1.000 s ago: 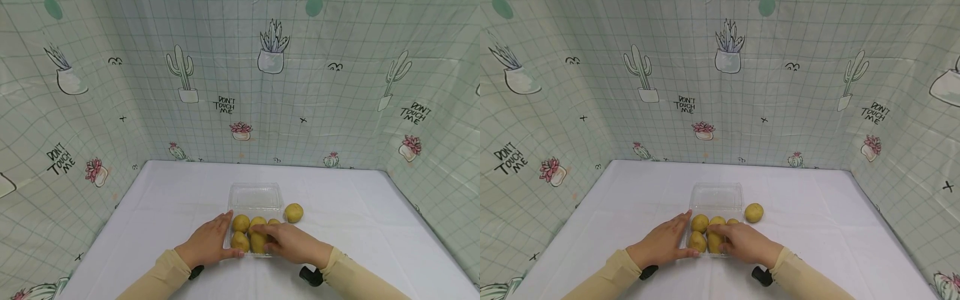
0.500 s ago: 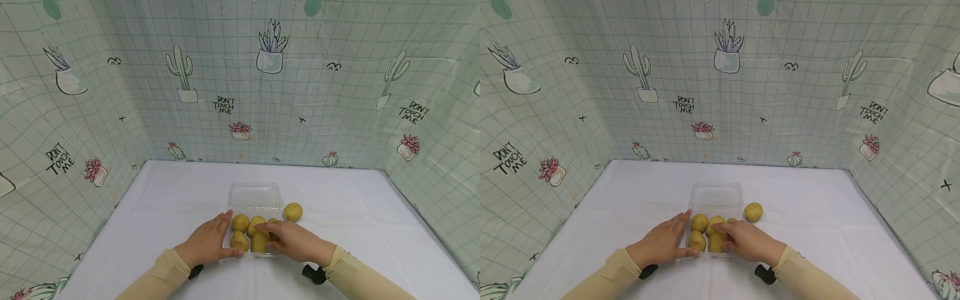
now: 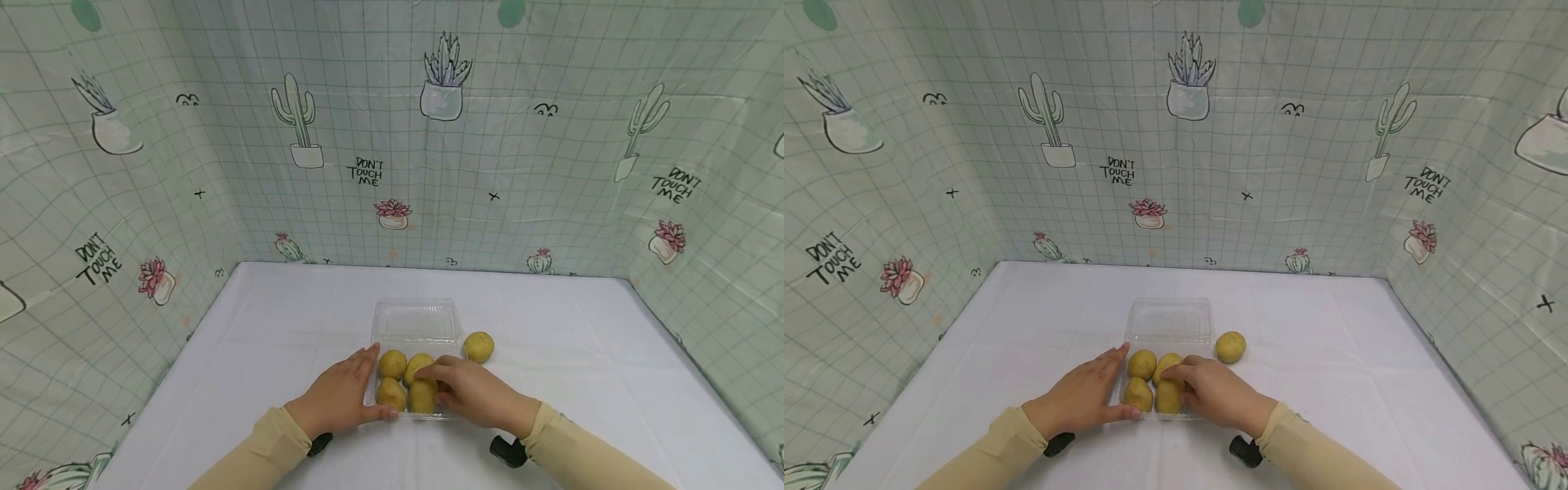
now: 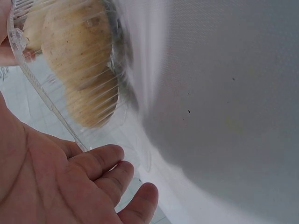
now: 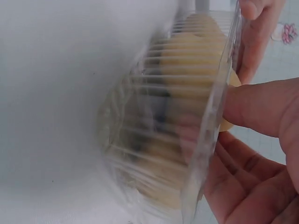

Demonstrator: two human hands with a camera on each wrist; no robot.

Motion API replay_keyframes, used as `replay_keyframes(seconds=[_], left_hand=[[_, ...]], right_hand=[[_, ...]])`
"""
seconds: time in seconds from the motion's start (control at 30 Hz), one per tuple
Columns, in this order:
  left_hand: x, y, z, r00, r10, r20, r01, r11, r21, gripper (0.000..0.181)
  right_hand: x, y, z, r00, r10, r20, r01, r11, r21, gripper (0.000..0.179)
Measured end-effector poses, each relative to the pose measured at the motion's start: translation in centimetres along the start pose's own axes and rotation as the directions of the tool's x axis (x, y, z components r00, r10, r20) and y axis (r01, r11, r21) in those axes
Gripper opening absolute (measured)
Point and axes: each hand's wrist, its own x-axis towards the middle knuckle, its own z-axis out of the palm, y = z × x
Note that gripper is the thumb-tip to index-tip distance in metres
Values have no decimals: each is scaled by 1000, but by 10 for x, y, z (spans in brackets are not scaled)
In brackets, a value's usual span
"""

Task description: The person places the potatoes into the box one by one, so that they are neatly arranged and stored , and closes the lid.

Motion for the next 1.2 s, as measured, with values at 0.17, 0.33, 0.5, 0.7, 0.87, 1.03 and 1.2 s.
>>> replay_keyframes(seconds=[0.17, 0.33, 0.5, 0.7, 0.87, 1.03, 1.2], left_hand=[[-1, 0, -2, 1000, 3, -1, -3, 1000, -5, 109], [-1, 1, -3, 1000, 8, -7, -8, 1000, -7, 109], [-1, 1, -2, 1000, 9, -6, -9, 1000, -8, 109], [-1, 0, -1, 1000, 3, -3, -3, 1000, 1, 108], [-1, 1, -2, 1000, 3, -5, -3, 1000, 3, 109], [0, 1, -3, 1000, 5, -8, -5, 1000, 3, 110], [0, 1, -2, 1000, 0, -9, 0, 1000, 0, 110]], right_hand=[[3, -1, 4, 1000, -13, -10, 13, 1000, 8, 43], [1, 2, 5, 1000, -10, -11, 10, 1000, 29, 43], [-1, 4, 3, 1000, -11, -6, 11, 999, 30, 46], [-2, 5, -1, 999, -22, -29, 22, 1000, -12, 47], [-2, 5, -3, 1000, 3, -2, -3, 1000, -16, 48], [-3, 4, -5, 1000, 11, 14, -11, 1000, -11, 47], [-4, 5, -9, 1000, 9, -5, -9, 1000, -5, 47]])
